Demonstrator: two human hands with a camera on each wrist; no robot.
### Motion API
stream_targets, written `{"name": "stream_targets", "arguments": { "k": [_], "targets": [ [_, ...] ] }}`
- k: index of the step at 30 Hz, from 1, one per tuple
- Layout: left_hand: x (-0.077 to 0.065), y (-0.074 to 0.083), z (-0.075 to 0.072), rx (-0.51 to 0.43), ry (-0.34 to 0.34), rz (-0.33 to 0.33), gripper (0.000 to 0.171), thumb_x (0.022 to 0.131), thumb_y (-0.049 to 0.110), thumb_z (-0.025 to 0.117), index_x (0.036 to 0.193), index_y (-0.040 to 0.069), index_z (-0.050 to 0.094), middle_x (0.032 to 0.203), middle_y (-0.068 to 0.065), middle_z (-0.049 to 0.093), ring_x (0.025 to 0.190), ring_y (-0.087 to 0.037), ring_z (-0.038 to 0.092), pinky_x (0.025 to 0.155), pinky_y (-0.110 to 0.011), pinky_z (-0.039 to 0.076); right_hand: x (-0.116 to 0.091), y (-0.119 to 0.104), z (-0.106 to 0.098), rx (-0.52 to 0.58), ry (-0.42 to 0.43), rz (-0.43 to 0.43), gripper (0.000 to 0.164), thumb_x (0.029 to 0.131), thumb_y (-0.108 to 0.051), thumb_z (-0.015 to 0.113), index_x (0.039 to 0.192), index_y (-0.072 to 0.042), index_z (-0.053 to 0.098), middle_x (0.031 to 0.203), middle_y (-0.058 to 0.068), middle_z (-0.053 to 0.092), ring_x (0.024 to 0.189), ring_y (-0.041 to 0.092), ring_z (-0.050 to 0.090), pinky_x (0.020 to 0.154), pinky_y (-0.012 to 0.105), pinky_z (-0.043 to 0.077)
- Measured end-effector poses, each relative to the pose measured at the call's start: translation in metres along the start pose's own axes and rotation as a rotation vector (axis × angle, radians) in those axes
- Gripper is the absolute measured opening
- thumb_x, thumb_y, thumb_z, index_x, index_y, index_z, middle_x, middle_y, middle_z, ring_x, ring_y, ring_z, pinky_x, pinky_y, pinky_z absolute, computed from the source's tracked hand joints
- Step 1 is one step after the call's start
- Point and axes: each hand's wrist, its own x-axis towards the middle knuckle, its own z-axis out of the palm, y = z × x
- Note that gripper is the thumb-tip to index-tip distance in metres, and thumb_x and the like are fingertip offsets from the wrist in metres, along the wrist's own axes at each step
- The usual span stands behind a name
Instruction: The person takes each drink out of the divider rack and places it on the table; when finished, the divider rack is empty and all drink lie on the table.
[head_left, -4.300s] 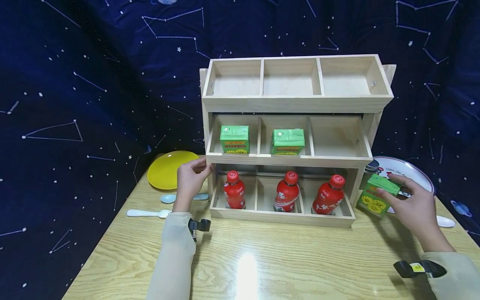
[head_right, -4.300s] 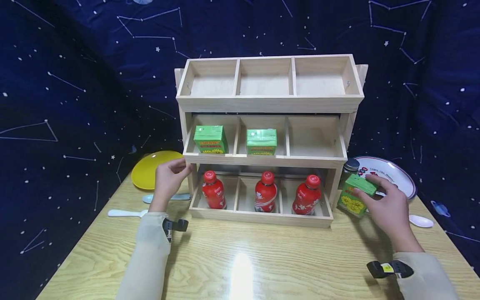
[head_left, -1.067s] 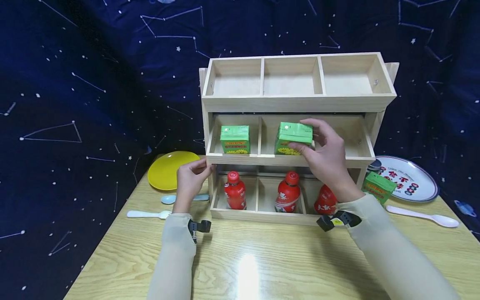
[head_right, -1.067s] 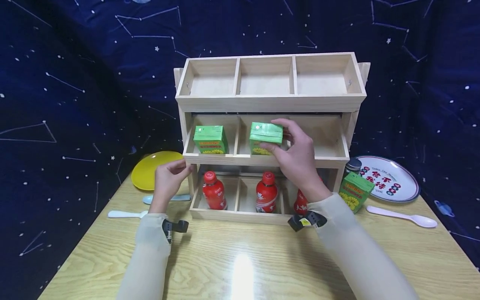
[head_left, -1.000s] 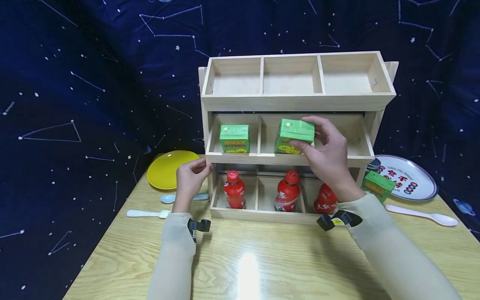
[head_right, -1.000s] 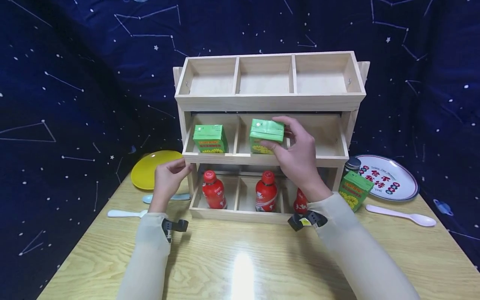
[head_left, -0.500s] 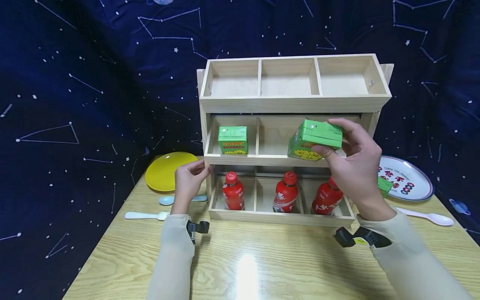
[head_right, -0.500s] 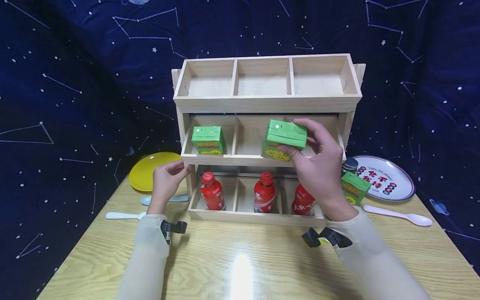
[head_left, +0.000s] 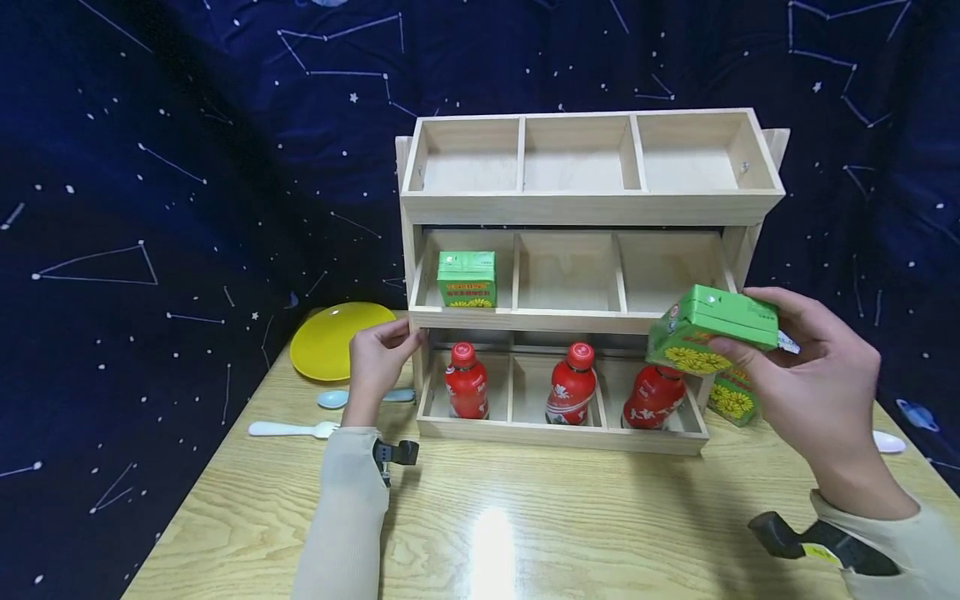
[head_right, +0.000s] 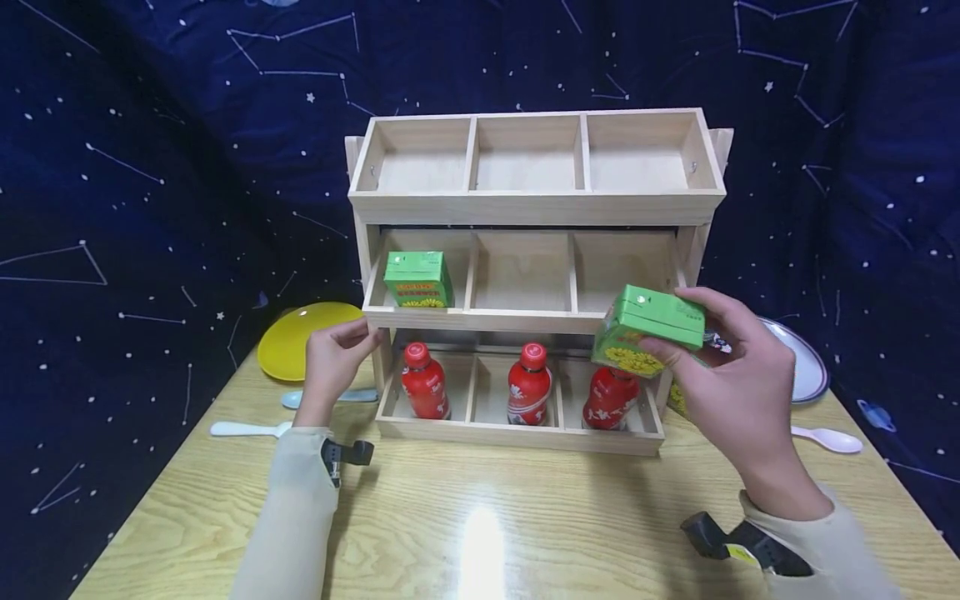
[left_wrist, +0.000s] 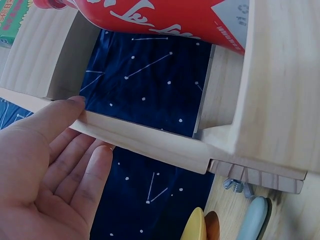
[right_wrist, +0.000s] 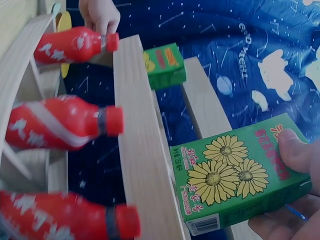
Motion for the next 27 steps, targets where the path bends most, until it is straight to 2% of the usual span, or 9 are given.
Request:
{"name": "stream_targets", "arguments": {
  "k": [9, 11, 15, 19, 24, 27],
  "targets": [
    [0.000, 0.000, 0.000, -0.002, 0.000, 0.002, 0.038, 0.083, 0.020, 0.082, 0.118, 0.008, 0.073, 0.101, -0.011, 0.075, 0.091, -0.022, 0.073, 0.080, -0.029, 0.058, -0.023, 0.027, -0.035, -0.125, 0.052, 0.116, 0.064, 0.069, 0.020, 0.079, 0.126, -0.002, 0.065, 0.115, -0.004, 0.068, 0.100, 0.001, 0.064, 0.077, 0.007, 0.049],
    [0.000, 0.000, 0.000, 0.006, -0.001, -0.002, 0.039, 0.084, 0.021, 0.081, 0.119, 0.009, 0.072, 0.102, -0.010, 0.074, 0.091, -0.022, 0.072, 0.080, -0.029, 0.058, -0.029, 0.034, -0.041, -0.156, 0.069, 0.170, 0.063, 0.070, 0.018, 0.080, 0.127, -0.005, 0.066, 0.113, -0.008, 0.067, 0.097, -0.001, 0.063, 0.075, 0.005, 0.048],
    [-0.001, 0.001, -0.001, 0.003, -0.004, -0.004, 0.039, 0.083, 0.022, 0.082, 0.119, 0.008, 0.072, 0.103, -0.011, 0.074, 0.092, -0.023, 0.072, 0.080, -0.029, 0.058, -0.040, 0.055, -0.050, -0.140, 0.086, 0.307, 0.062, 0.070, 0.014, 0.082, 0.127, -0.006, 0.066, 0.108, -0.013, 0.066, 0.093, -0.003, 0.062, 0.073, 0.004, 0.048],
    [-0.001, 0.002, -0.001, -0.006, -0.003, -0.003, 0.039, 0.083, 0.022, 0.082, 0.118, 0.008, 0.073, 0.102, -0.011, 0.074, 0.092, -0.022, 0.072, 0.079, -0.027, 0.058, -0.052, 0.080, -0.058, -0.129, 0.049, 0.387, 0.059, 0.074, 0.005, 0.084, 0.129, -0.007, 0.065, 0.105, -0.017, 0.064, 0.094, -0.007, 0.060, 0.073, 0.004, 0.047],
    [0.000, 0.001, 0.000, 0.002, -0.002, -0.010, 0.039, 0.083, 0.023, 0.082, 0.118, 0.009, 0.073, 0.102, -0.010, 0.074, 0.092, -0.022, 0.072, 0.080, -0.028, 0.058, -0.063, 0.112, -0.064, -0.226, -0.022, 0.401, 0.057, 0.077, -0.012, 0.087, 0.129, -0.010, 0.065, 0.091, -0.033, 0.058, 0.087, -0.017, 0.054, 0.066, 0.001, 0.046],
    [0.000, 0.002, 0.000, 0.002, -0.003, -0.012, 0.039, 0.083, 0.024, 0.082, 0.118, 0.008, 0.073, 0.102, -0.010, 0.074, 0.092, -0.023, 0.072, 0.080, -0.029, 0.058, -0.067, 0.129, -0.063, -0.271, -0.053, 0.399, 0.058, 0.077, -0.017, 0.087, 0.128, -0.006, 0.063, 0.087, -0.037, 0.054, 0.083, -0.020, 0.052, 0.062, 0.001, 0.045]
  ]
}}
